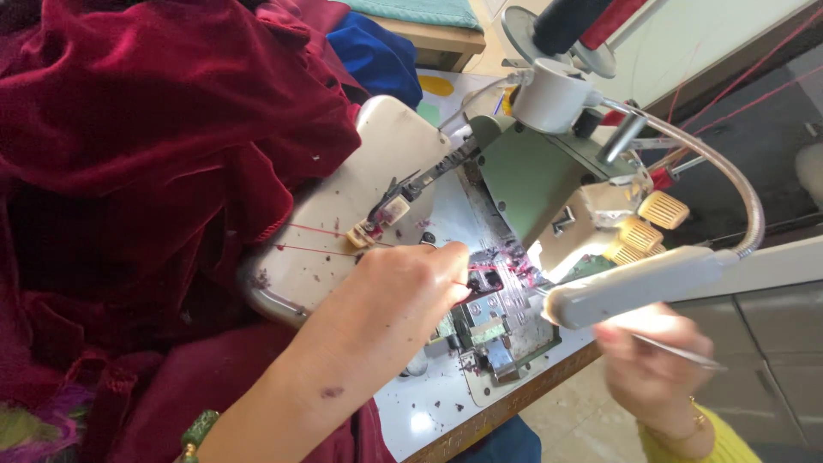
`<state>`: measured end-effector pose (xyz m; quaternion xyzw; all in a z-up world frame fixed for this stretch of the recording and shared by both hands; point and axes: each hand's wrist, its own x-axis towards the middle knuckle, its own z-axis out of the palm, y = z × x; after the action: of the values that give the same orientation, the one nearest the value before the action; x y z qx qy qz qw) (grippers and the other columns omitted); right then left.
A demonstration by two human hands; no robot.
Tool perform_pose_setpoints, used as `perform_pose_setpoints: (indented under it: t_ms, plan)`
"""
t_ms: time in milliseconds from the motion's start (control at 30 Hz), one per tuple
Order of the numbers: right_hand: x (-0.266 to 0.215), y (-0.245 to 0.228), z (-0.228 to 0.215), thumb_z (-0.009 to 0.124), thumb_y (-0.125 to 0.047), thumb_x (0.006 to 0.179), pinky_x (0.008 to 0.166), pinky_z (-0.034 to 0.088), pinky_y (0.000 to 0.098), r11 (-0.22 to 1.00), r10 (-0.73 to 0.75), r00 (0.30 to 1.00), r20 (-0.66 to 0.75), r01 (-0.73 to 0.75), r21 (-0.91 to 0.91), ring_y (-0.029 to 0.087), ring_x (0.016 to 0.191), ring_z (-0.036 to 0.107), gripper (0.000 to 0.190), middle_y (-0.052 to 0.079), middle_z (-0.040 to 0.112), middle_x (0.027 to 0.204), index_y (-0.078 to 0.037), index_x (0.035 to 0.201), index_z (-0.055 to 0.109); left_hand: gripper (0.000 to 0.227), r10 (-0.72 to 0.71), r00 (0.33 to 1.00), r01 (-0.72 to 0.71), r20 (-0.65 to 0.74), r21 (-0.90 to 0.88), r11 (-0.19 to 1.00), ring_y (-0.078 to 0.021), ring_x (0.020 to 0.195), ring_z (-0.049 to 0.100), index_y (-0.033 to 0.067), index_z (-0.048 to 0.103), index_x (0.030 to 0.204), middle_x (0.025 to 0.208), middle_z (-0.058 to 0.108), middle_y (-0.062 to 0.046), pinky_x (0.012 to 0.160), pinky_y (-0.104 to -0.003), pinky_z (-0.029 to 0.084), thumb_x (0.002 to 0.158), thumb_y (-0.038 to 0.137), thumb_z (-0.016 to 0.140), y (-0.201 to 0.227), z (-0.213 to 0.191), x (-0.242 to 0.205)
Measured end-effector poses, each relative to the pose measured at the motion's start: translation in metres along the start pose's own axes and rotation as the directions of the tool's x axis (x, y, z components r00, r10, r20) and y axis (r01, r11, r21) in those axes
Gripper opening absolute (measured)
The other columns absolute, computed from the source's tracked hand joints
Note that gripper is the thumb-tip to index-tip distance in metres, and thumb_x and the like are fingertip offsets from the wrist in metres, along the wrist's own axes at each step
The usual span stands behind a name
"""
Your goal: Threading an industrial overlock sewing machine using tweezers and adjusting the thread path.
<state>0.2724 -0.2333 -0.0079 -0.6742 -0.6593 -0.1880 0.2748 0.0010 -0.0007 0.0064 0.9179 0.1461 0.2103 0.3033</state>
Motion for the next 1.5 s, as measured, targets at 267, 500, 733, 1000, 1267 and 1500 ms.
perform_pose_setpoints:
  t_ms: [267, 500, 733, 1000, 1267, 1500]
  plan:
    - [0.042, -0.051, -0.012, 0.065, -0.003, 0.092, 0.077, 0.053, 0.0402, 0.980, -0.160, 0.987, 0.035, 0.155, 0.121, 0.028, 0.078, 0.064, 0.004, 0.011, 0.072, 0.092, -0.002, 0.096, 0.065, 0.024, -0.097, 0.994, 0.102, 0.041, -0.159, 0.982, -0.0187, 0.060, 0.061, 0.0148, 0.048, 0.082, 0.066, 0.060, 0.001, 0.061, -0.039, 0.044, 0.104, 0.017, 0.057, 0.008, -0.008, 0.000]
    - [0.025, -0.041, -0.006, 0.044, -0.005, 0.106, 0.072, 0.078, 0.0467, 0.807, -0.215, 0.931, -0.296, 0.340, 0.483, 0.043, 0.089, 0.076, 0.010, 0.028, 0.062, 0.107, -0.006, 0.115, 0.042, 0.021, -0.125, 0.992, 0.125, 0.017, -0.218, 0.968, -0.0236, 0.063, 0.058, 0.0137, 0.050, 0.079, 0.069, 0.065, -0.002, 0.064, -0.039, 0.041, 0.098, 0.019, 0.054, 0.012, -0.006, 0.002]
    - [0.014, -0.027, -0.007, 0.064, -0.009, 0.097, 0.084, 0.059, 0.0407, 0.859, -0.235, 0.971, -0.034, 0.224, 0.460, 0.025, 0.088, 0.074, 0.018, 0.010, 0.074, 0.116, -0.013, 0.115, 0.062, 0.022, -0.196, 0.979, 0.204, 0.063, -0.161, 0.966, -0.0189, 0.063, 0.059, 0.0136, 0.055, 0.082, 0.069, 0.065, 0.000, 0.065, -0.035, 0.043, 0.100, 0.023, 0.062, 0.022, -0.012, 0.006]
    - [0.042, 0.040, -0.017, 0.027, 0.003, 0.114, 0.089, 0.068, 0.0407, 0.878, -0.037, 0.951, -0.308, 0.178, 0.444, 0.034, 0.097, 0.075, 0.020, 0.021, 0.068, 0.101, -0.003, 0.117, 0.046, 0.022, -0.345, 0.925, 0.368, 0.156, -0.154, 0.917, -0.0137, 0.066, 0.060, 0.0149, 0.062, 0.084, 0.073, 0.068, 0.003, 0.070, -0.030, 0.043, 0.101, 0.027, 0.057, 0.040, -0.022, 0.011]
    - [0.085, 0.205, 0.023, 0.055, -0.020, 0.110, 0.079, 0.051, 0.0321, 0.679, 0.658, 0.734, 0.170, -0.675, 0.288, 0.016, 0.093, 0.065, 0.019, 0.008, 0.071, 0.105, -0.008, 0.115, 0.069, 0.023, -0.255, 0.960, 0.274, 0.111, -0.210, 0.939, -0.0161, 0.063, 0.058, 0.0128, 0.055, 0.081, 0.070, 0.064, 0.000, 0.065, -0.032, 0.040, 0.101, 0.023, 0.060, 0.029, -0.018, 0.008]
    - [0.035, 0.364, 0.090, 0.064, -0.039, 0.111, 0.068, 0.045, 0.0253, 0.570, 0.604, 0.729, 0.320, -0.677, 0.466, 0.005, 0.082, 0.057, 0.028, -0.002, 0.066, 0.092, -0.013, 0.101, 0.065, 0.020, -0.148, 0.989, 0.150, 0.029, -0.277, 0.949, -0.0179, 0.062, 0.053, 0.0129, 0.049, 0.077, 0.068, 0.058, -0.001, 0.062, -0.034, 0.038, 0.097, 0.013, 0.054, 0.018, -0.015, 0.002]
